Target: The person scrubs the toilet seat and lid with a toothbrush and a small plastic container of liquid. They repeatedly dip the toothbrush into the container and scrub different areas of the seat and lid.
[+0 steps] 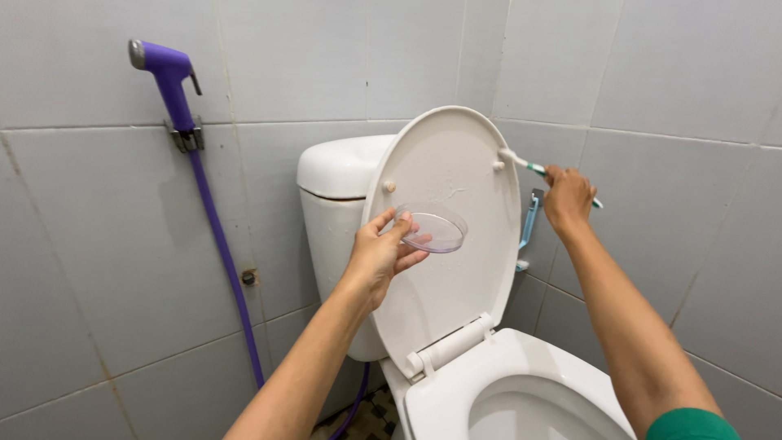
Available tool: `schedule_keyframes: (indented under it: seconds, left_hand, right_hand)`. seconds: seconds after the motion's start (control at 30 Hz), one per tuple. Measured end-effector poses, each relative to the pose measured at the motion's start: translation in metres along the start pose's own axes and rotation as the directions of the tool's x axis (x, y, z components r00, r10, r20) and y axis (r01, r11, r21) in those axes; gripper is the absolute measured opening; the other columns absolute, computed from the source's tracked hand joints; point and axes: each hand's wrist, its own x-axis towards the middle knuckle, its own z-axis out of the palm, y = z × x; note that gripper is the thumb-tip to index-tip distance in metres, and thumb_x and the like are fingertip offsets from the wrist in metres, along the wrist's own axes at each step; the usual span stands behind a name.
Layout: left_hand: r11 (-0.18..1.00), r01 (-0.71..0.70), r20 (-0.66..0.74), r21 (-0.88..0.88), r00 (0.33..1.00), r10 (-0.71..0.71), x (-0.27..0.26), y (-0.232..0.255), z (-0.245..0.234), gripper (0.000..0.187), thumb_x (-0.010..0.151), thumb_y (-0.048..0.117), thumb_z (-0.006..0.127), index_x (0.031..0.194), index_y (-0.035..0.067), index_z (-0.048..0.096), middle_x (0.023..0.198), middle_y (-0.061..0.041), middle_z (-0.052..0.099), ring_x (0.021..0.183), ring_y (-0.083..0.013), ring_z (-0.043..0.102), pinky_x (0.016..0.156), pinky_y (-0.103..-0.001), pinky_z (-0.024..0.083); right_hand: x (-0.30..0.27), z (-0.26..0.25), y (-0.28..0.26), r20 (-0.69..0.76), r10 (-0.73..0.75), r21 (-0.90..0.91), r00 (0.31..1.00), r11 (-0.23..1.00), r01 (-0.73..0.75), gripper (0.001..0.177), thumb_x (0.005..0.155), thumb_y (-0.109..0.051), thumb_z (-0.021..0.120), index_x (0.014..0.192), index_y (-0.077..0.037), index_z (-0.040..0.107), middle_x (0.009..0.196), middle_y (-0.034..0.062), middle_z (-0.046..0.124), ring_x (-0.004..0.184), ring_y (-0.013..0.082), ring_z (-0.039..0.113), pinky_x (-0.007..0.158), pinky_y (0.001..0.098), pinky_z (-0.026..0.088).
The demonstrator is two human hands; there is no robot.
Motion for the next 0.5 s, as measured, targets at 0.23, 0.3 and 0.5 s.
schedule_keyframes:
  seconds: [0.23, 0.3, 0.5]
  left_hand:
    - [0.999, -0.009, 0.016, -0.036, 1.000, 0.009, -0.007, 0.004, 0.003, 0.071, 0.099, 0.026, 0.054, 0.157, 0.004, 0.021, 0.126, -0.018, 0.063, 0.107, -0.0275, 0.074, 0.085, -0.032, 0.067]
    - [0.999, -0.008, 0.007, -0.033, 1.000, 0.008, -0.011, 0.006, -0.002, 0.070, 0.099, 0.026, 0.054, 0.157, 0.004, 0.022, 0.127, -0.018, 0.063, 0.106, -0.0273, 0.074, 0.085, -0.032, 0.067]
    - [0.999, -0.036, 0.003, -0.007, 0.999, 0.036, -0.019, 0.020, -0.008, 0.071, 0.100, 0.025, 0.053, 0.158, 0.004, 0.019, 0.128, -0.019, 0.062, 0.107, -0.0271, 0.074, 0.086, -0.031, 0.067]
  right_hand:
    - [0.044, -0.002, -0.036, -0.243, -0.262, -0.019, 0.934, 0.964, 0.265, 0.025, 0.095, -0.003, 0.063, 0.109, -0.018, 0.077, 0.097, 0.0103, 0.064, 0.095, 0.0334, 0.058, 0.091, 0.0507, 0.041]
    - [0.032, -0.013, -0.025, -0.196, -0.194, -0.092, 0.961, 0.980, 0.179, 0.026, 0.092, -0.002, 0.063, 0.104, -0.020, 0.078, 0.095, 0.0115, 0.064, 0.096, 0.0347, 0.057, 0.089, 0.0523, 0.039]
    - [0.045, -0.035, -0.041, -0.107, -0.175, -0.147, 0.979, 0.976, 0.158, 0.024, 0.095, -0.003, 0.062, 0.098, -0.021, 0.078, 0.095, 0.0131, 0.062, 0.097, 0.0335, 0.055, 0.094, 0.0508, 0.038]
